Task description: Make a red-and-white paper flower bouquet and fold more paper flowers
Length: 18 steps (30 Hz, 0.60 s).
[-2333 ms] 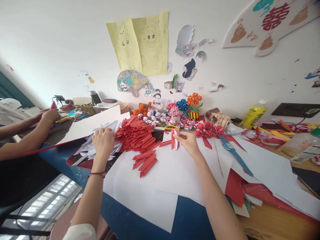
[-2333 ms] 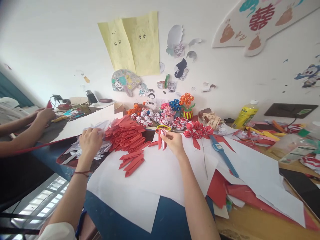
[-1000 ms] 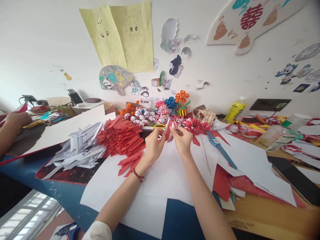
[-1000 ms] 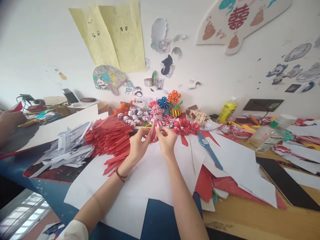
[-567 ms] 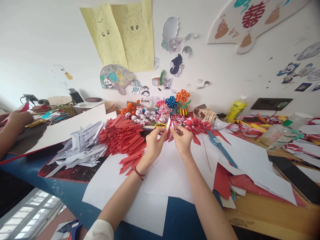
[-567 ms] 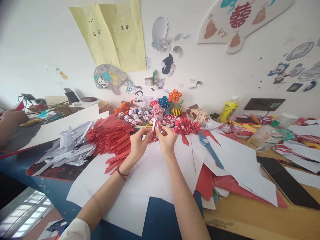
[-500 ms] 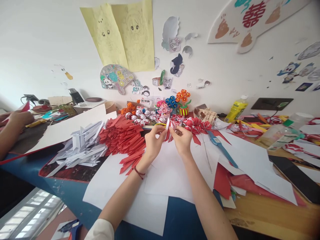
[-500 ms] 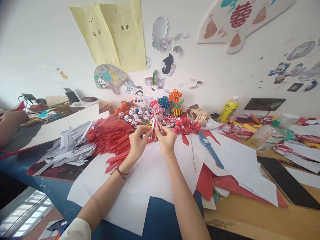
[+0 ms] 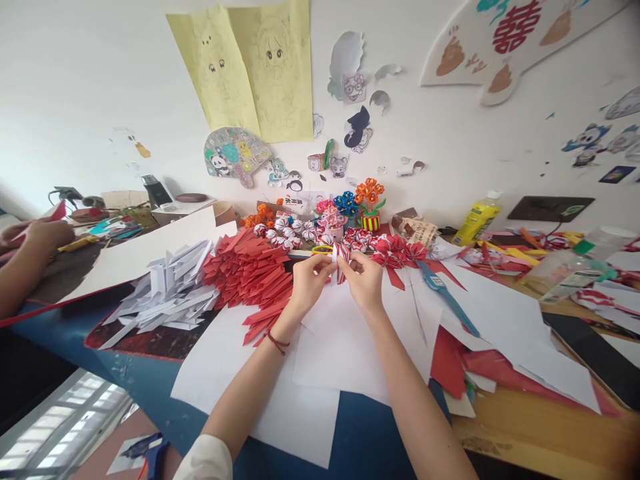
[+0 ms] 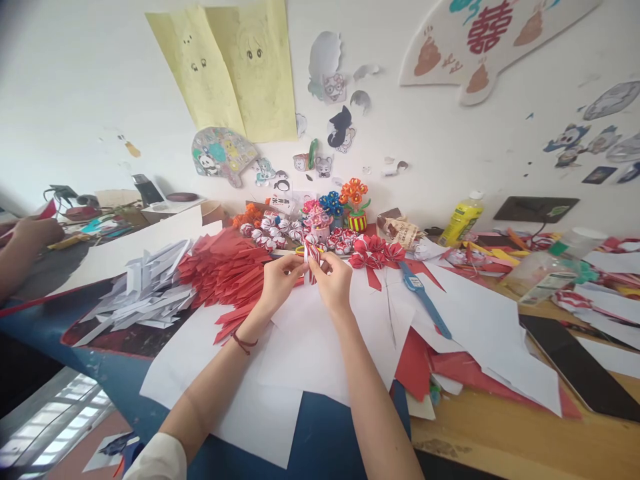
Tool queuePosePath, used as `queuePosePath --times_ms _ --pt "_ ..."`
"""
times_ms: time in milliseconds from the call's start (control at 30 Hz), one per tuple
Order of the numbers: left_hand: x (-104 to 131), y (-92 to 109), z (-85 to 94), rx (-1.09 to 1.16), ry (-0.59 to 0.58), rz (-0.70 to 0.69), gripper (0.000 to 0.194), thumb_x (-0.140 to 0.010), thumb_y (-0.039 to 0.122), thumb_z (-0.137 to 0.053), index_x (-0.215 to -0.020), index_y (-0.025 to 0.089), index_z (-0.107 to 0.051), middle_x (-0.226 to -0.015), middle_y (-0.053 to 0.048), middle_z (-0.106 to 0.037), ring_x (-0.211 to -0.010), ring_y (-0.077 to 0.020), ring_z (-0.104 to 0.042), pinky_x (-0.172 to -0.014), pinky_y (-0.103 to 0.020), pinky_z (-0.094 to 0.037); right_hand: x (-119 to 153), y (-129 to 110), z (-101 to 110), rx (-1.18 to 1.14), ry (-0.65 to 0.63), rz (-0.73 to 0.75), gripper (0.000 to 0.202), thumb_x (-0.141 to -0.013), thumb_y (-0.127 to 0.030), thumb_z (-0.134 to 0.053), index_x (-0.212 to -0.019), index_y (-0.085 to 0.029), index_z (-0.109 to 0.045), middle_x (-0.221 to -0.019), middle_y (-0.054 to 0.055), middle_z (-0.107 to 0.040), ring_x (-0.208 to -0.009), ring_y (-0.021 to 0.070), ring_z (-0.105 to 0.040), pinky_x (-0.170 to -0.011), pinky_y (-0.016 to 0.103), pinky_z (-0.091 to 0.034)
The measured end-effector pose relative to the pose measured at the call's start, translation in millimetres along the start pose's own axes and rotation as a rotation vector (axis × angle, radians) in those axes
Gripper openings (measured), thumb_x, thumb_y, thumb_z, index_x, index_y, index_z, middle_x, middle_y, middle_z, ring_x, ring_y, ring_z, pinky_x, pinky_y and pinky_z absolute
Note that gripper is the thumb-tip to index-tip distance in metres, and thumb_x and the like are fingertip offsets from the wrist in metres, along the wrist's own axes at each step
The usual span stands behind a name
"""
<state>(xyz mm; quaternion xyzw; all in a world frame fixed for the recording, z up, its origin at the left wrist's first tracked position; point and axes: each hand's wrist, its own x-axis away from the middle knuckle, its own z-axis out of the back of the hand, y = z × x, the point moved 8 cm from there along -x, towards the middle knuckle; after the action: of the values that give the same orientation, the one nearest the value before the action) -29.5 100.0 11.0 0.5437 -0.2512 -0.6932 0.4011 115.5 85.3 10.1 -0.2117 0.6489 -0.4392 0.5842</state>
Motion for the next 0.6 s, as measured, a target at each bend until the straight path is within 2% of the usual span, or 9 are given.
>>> queuePosePath --times_ms 200,400,600 --pt "1 -2 3.4 -0.019 0.036 -0.002 0.014 -0.081 0.03 -0.066 -0.083 0.016 -0.07 -0.077 -0.002 -0.07 -0.065 -0.0118 -0.059 -0.064 -0.022 -0.047 -1 10 -4 -0.043 -0.07 -0.05 0.023 -0.082 -0.038 -0.062 -0.073 -0.017 -0.06 -0.056 -0.005 -0.044 -0.053 0.0103 -0.041 -0.052 0.024 -0.034" --pt "1 -10 3.4 0.062 0.052 0.047 0.02 -0.081 0.034 -0.067 -0.082 0.014 -0.069 -0.076 -0.003 -0.069 -0.065 -0.0123 -0.059 -0.064 -0.022 -0.047 -2 18 -8 -0.1 -0.123 -0.125 0.028 -0.08 -0.043 -0.064 -0.078 -0.015 -0.066 -0.056 -0.003 -0.05 -0.05 0.0103 -0.042 -0.048 0.024 -0.033" --pt "2 -11 1.4 0.041 0.016 0.051 0.022 -0.08 0.036 -0.067 -0.079 0.014 -0.069 -0.072 -0.003 -0.067 -0.061 -0.0116 -0.057 -0.06 -0.022 -0.046 -2 18 -5 -0.071 -0.089 -0.122 0.028 -0.078 -0.041 -0.065 -0.079 -0.014 -0.068 -0.057 -0.002 -0.053 -0.05 0.0104 -0.042 -0.049 0.024 -0.034"
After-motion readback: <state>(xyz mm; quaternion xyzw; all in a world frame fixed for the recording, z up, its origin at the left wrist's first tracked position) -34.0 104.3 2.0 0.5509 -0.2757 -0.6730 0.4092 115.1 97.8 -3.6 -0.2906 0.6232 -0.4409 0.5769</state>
